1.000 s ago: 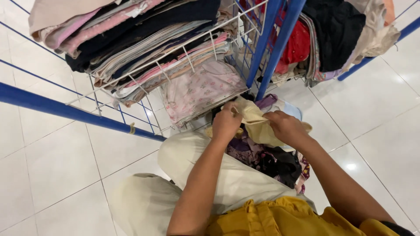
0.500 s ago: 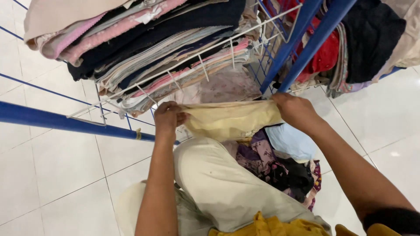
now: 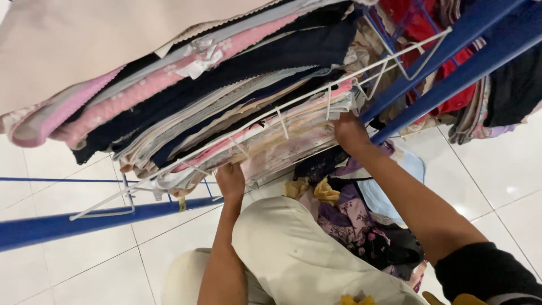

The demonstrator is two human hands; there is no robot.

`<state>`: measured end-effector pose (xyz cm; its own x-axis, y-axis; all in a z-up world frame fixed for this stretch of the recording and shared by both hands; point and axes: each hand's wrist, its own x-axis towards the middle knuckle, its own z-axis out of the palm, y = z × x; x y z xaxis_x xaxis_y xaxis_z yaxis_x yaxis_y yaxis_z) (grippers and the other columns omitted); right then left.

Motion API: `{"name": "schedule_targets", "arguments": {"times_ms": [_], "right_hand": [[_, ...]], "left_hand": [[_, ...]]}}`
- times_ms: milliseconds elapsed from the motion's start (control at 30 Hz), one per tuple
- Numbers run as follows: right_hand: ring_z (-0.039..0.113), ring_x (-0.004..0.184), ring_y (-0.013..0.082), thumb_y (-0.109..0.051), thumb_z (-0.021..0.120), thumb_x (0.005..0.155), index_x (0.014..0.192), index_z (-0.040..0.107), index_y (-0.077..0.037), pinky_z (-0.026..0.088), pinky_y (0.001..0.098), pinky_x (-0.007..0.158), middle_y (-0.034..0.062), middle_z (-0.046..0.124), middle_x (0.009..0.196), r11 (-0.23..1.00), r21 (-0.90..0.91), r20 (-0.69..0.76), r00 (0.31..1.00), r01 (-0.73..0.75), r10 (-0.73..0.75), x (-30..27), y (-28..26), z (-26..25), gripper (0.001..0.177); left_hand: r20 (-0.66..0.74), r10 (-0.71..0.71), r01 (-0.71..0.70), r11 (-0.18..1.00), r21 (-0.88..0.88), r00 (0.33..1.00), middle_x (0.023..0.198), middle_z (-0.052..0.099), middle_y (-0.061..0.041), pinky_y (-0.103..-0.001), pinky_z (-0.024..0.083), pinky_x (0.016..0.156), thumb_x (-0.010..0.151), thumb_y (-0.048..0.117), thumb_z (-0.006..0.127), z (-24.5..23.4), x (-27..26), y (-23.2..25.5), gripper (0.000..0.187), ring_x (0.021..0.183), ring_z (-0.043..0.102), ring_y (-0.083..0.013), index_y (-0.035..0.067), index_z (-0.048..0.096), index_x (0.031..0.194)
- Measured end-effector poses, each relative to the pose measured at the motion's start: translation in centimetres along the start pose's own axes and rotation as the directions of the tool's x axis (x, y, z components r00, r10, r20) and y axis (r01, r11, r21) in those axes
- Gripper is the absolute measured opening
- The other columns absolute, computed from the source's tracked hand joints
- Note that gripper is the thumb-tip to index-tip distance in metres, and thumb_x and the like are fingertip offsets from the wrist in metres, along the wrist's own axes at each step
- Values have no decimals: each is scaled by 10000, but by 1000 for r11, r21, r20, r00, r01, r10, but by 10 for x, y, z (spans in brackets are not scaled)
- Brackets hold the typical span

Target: Sorting and organizing various clothing items from a pile into a wire storage rack in a retail store.

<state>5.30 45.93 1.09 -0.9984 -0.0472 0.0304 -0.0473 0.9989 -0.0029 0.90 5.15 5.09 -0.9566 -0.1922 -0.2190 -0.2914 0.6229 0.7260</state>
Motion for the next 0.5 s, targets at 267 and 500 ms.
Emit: {"name": "schedule_targets", "arguments": {"times_ms": [267,500], "right_hand": [[618,1137,359,-174,576,968,1232,677,-118,521,457,980,157,698,1132,960,259,-22,993,-109,119,-19,-15,17,288],[555,1297,382,-75,590,764,1249,623,-102,445,495,1094,152,636,1334,986,165,-337,940,-2,58,-80,-33,-23,487]], "left_hand": [[264,87,-197,884,425,961,1010,744,-165,-513,534,805,952,271,576,14,-14,-7,211,936,696,-410,190,754,1030],[368,359,-447,874,190,858,1171,725,-186,-465,522,922,901,167,573,17,15,-56,299,1077,671,-385,128,768,1124]]}}
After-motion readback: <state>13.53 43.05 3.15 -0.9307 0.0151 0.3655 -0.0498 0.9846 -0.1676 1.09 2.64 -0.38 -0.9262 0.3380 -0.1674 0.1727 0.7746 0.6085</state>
